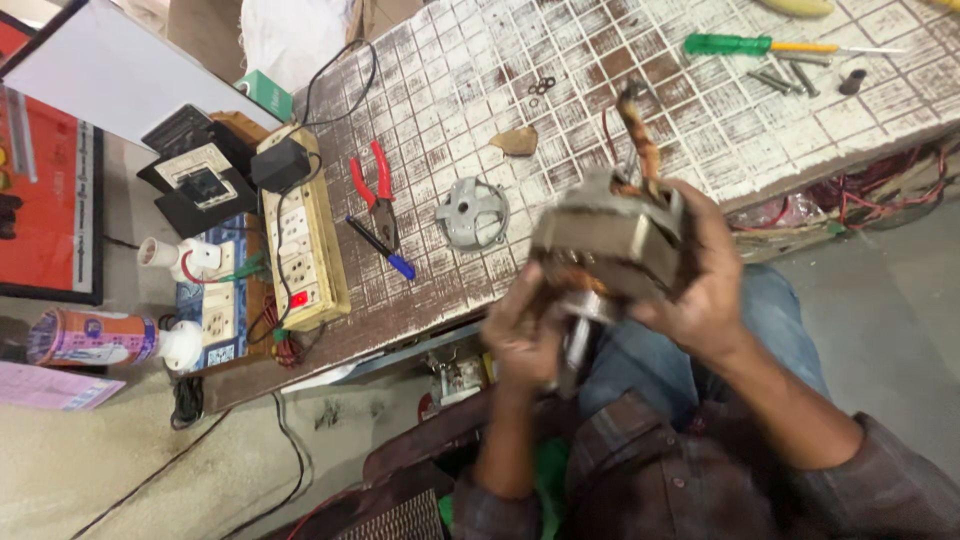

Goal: The person sits at a workbench and disassembles an electric motor by hand, pulling the rotor and end housing off the stator, separating the mounting bracket, and turning the motor over to work on its parts. A second person briefly reaches in to help hold the motor near the end.

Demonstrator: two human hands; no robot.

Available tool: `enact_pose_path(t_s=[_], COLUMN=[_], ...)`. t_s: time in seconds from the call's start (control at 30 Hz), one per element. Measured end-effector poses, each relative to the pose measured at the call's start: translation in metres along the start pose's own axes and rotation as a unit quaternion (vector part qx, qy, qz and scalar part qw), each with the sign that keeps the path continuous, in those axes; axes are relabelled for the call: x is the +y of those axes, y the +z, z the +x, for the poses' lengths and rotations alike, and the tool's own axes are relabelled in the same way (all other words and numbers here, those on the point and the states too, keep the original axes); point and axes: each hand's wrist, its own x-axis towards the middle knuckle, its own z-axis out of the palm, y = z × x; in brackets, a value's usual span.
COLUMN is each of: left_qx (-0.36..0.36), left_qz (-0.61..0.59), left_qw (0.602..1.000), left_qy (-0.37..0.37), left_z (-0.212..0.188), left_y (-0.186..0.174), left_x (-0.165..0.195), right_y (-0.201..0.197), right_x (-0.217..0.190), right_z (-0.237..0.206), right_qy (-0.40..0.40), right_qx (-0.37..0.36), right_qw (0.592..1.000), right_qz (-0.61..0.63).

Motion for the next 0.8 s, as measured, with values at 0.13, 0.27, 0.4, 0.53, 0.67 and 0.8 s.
enact_pose_path(t_s=[0.13, 0.27, 0.4, 0.53, 0.67, 0.8], left_qx=[-0.102, -0.240, -0.251, -0.235, -0.237, -0.196], left_qz=[-0.045, 0.239, 0.220, 0.200, 0.144, 0.107], left_qw=[0.991, 0.933, 0.930, 0.924, 0.933, 0.961], left_qy=[0.074, 0.123, 0.153, 0.228, 0.229, 0.163], left_z=[0.040, 0.053, 0.066, 0.073, 0.071, 0.056], left_y=[-0.029, -0.009, 0.014, 0.016, 0.017, 0.022], left_x=[0.047, 0.099, 0.111, 0.106, 0.101, 0.099], right_y=[-0.016, -0.016, -0.007, -0.003, 0.000, 0.003], right_x=[0.000, -0.013, -0.023, -0.030, -0.032, -0.030], right_z=[0.002, -0.005, -0.008, -0.011, -0.012, -0.012], right_qy=[-0.130, -0.173, -0.168, -0.179, -0.170, -0.189], right_qx=[-0.055, -0.089, -0.099, -0.112, -0.094, -0.087], right_qw=[0.986, 0.959, 0.957, 0.939, 0.945, 0.940], right_qz=[-0.088, -0.205, -0.213, -0.272, -0.263, -0.271])
